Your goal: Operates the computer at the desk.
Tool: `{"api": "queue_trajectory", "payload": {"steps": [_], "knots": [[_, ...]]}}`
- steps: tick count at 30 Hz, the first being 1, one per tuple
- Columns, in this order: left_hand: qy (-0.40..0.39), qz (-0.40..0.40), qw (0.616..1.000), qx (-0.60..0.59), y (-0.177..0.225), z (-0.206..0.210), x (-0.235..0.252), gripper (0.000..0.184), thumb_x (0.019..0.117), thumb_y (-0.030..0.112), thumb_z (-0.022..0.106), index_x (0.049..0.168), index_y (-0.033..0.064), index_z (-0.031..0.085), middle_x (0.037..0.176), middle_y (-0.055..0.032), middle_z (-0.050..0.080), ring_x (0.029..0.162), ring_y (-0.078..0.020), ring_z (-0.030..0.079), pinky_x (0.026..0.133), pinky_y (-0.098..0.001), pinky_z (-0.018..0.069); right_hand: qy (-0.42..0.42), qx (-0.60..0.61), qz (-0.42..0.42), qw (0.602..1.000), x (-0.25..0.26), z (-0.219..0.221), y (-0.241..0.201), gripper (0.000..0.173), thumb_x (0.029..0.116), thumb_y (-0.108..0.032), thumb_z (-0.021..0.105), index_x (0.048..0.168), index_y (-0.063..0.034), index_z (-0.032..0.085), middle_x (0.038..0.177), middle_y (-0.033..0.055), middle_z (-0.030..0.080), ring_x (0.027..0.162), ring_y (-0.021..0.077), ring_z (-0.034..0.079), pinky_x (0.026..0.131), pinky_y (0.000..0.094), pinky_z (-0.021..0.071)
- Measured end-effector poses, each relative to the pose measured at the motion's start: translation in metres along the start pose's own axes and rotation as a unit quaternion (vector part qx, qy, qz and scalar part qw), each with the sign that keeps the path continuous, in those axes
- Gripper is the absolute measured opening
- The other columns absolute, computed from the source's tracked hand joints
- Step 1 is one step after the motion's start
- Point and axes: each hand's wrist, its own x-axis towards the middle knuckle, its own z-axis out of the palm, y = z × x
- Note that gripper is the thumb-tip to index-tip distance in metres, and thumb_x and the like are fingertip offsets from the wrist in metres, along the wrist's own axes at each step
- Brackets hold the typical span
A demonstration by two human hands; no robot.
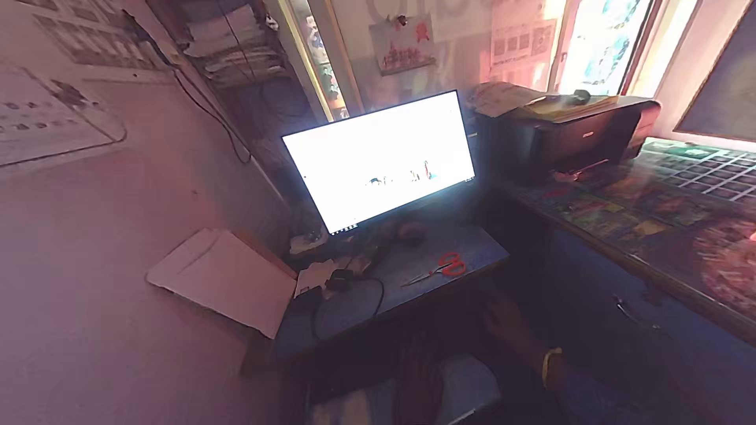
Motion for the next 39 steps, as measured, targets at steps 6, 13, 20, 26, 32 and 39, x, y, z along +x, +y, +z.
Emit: {"api": "queue_trajectory", "payload": {"steps": [6,13,20,26,32,39], "knots": [[0.001,0.004,1.000,0.010,-0.001,0.001,0.000,0.053,0.1029,0.046,0.045,0.146,0.0175,0.057,0.162,-0.0074,0.041,0.151,-0.0304,0.036,0.122,-0.0556,0.0286,-0.023,0.002,-0.004,1.000,0.000,0.003,0.003,0.051,0.1039,-0.047,0.048,0.142,-0.0152,0.061,0.157,0.0140,0.047,0.145,0.0294,0.045,0.119,0.0462,0.0392],[0.010,0.005,1.000,0.008,-0.002,0.002,0.000,0.053,0.1033,0.047,0.044,0.145,0.0182,0.058,0.162,-0.0067,0.042,0.151,-0.0298,0.036,0.122,-0.0559,0.0286,0.006,-0.002,-0.049,0.999,0.001,0.009,0.007,0.049,0.1042,-0.045,0.047,0.145,-0.0206,0.059,0.156,0.0082,0.049,0.143,0.0259,0.048,0.117,0.0448,0.0415],[0.027,0.016,0.999,0.016,-0.002,0.006,-0.003,0.054,0.1036,0.048,0.042,0.143,0.0164,0.060,0.160,-0.0095,0.044,0.149,-0.0320,0.038,0.121,-0.0558,0.0300,0.019,0.001,-0.063,0.998,0.000,0.011,0.008,0.047,0.1037,-0.043,0.048,0.144,-0.0204,0.060,0.154,0.0092,0.051,0.142,0.0260,0.049,0.117,0.0441,0.0424],[0.027,0.020,0.999,0.026,-0.004,0.007,-0.001,0.055,0.1036,0.049,0.042,0.144,0.0164,0.059,0.159,-0.0097,0.045,0.149,-0.0316,0.040,0.121,-0.0551,0.0306,0.025,0.001,-0.058,0.998,0.000,0.011,0.007,0.048,0.1040,-0.045,0.046,0.145,-0.0232,0.058,0.154,0.0092,0.051,0.141,0.0260,0.050,0.115,0.0446,0.0437],[0.010,0.001,1.000,0.022,0.000,-0.004,0.000,0.053,0.1034,0.048,0.043,0.143,0.0174,0.060,0.159,-0.0094,0.045,0.148,-0.0311,0.040,0.121,-0.0544,0.0309,0.011,0.014,-0.056,0.998,0.001,0.005,0.001,0.048,0.1033,-0.042,0.049,0.146,-0.0215,0.058,0.155,0.0102,0.049,0.141,0.0266,0.050,0.116,0.0449,0.0432],[-0.019,-0.082,0.996,-0.039,0.009,-0.019,-0.002,0.051,0.0976,0.047,0.057,0.137,0.0158,0.065,0.154,-0.0102,0.051,0.146,-0.0289,0.043,0.122,-0.0504,0.0302,-0.022,0.031,-0.045,0.998,0.010,-0.006,-0.012,0.046,0.1016,-0.028,0.054,0.145,-0.0145,0.059,0.160,0.0073,0.044,0.149,0.0273,0.040,0.123,0.0479,0.0338]]}}
